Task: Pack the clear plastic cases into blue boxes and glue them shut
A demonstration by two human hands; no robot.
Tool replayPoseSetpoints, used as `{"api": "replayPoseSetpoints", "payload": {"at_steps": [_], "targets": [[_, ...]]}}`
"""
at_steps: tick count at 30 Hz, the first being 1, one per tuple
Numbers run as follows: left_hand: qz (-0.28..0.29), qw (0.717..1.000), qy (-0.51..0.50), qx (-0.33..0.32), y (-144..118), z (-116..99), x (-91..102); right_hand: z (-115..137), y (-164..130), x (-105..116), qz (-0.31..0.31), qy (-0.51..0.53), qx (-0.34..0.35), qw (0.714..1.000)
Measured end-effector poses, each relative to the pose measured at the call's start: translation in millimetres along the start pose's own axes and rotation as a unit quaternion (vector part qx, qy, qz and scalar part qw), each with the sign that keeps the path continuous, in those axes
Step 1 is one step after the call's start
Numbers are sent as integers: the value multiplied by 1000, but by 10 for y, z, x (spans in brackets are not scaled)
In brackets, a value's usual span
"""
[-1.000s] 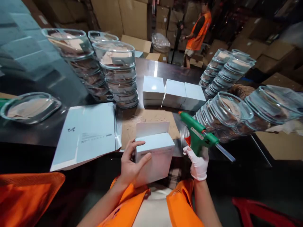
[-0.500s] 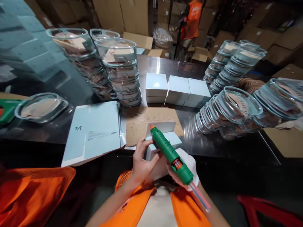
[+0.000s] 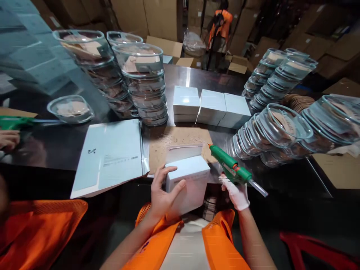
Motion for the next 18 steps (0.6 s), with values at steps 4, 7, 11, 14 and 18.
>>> {"api": "replayPoseSetpoints", "payload": {"at_steps": [4,7,11,14,18], "targets": [[8,998,-35,47,16,-63,-15,-19,339,-244,47,0,-104,994],[9,995,-68,68,46,-120,-4,-34,595,-328,58,-22,-144,988],[5,994,-86,72,99,-141,36,39,703,-172,-28,-56,-102,993],[23,994,-90,64,111,-137,19,232,578,-156,-68,-13,-42,997],[59,992,-102,53,78,-100,-46,496,407,-447,173,155,-85,969]]}}
Point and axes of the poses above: each hand's wrist, its own y-axis towards the middle knuckle, its own x-axis out of the back of the hand, z = x × y, the point moved 1 cm from there along y, towards the middle knuckle, and after that the axes turned 14 degrees about -z, right-handed, at the moved point
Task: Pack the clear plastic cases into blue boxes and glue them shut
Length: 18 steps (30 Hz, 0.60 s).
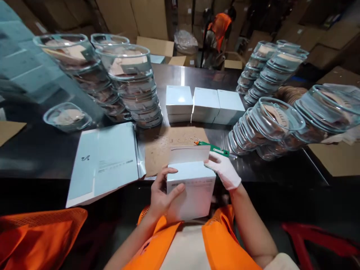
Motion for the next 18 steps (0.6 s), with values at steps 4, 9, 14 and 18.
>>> {"api": "replayPoseSetpoints", "payload": {"at_steps": [4,9,14,18], "targets": [[-1,999,-32,42,0,135,-16,-5,13,-74,39,44,-2,998],[-11,985,-161,62,81,223,2,46,-92,128,198,-36,159,967],[46,995,-53,-73,121,123,24,51,-164,36,200,-134,313,918],[34,996,-24,-75,73,91,14,-54,-127,8,216,-123,340,907]]}}
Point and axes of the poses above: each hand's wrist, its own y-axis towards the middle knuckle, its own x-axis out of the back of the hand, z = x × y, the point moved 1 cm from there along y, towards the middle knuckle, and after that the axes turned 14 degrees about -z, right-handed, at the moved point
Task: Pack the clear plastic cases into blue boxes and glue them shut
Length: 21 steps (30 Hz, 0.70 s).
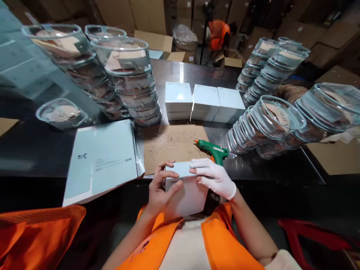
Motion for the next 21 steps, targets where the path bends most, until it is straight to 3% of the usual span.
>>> {"api": "replayPoseSetpoints", "payload": {"at_steps": [2,4,7,10,12,13,16,18,21], "targets": [[-17,1000,5,20,-12,3,1,-52,-63,26,-17,-31,-19,999],[-63,997,12,48,11,-1,14,-73,-182,43,-95,-102,-26,990],[-185,975,6,120,111,-36,12,-48,-447,-40,-210,-249,92,941],[-228,934,-72,265,257,-60,-94,-48,-669,-192,-155,-411,285,852],[-193,914,-144,327,360,-53,-203,-78,-683,-183,-102,-476,341,804],[-172,911,-174,333,412,-39,-251,-95,-636,-124,-93,-487,346,796],[-126,931,-195,282,571,38,-343,-145,-286,218,-150,-481,319,803],[-92,963,-136,214,708,103,-398,-191,113,494,-235,-505,282,781],[-12,998,20,51,1012,188,-581,-327,907,853,-312,-549,124,765]]}}
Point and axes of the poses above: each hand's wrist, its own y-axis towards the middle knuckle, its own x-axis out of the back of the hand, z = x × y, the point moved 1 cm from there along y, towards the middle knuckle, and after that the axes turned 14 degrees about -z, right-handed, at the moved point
